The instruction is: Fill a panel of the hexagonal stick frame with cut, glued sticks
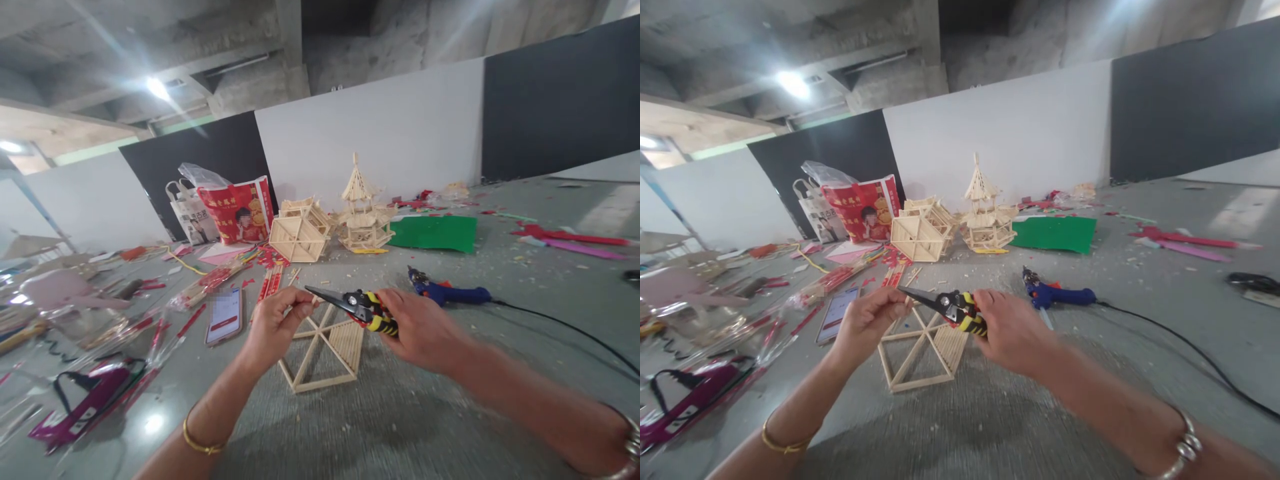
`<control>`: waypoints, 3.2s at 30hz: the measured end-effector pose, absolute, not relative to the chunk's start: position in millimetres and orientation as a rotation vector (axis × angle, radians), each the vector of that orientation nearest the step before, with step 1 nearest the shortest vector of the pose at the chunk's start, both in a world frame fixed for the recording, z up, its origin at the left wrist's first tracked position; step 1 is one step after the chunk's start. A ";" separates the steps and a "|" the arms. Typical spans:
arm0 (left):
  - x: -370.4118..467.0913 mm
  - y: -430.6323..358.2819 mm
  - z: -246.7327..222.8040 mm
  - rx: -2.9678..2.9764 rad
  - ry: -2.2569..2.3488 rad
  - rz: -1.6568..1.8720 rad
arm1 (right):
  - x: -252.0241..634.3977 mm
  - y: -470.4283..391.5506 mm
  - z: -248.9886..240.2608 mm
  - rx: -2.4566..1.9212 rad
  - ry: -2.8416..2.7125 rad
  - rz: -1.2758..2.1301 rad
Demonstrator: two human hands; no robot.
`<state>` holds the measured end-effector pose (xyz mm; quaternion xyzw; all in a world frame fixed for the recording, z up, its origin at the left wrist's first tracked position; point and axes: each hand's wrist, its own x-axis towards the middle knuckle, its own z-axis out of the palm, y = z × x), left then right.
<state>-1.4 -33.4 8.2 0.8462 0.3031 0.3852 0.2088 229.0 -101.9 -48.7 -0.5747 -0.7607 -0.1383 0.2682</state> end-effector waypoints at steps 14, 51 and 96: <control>-2.2 -31.5 7.4 2.209 0.646 0.922 | 225.8 -104.5 -47.6 -1.415 -2.038 -0.402; 5.3 -35.2 0.9 2.262 0.856 1.106 | 219.4 -105.2 -45.6 -1.611 -2.023 -0.359; 8.9 -42.4 -7.6 2.616 0.986 1.624 | 201.5 -111.4 -52.1 -1.663 -1.942 -0.203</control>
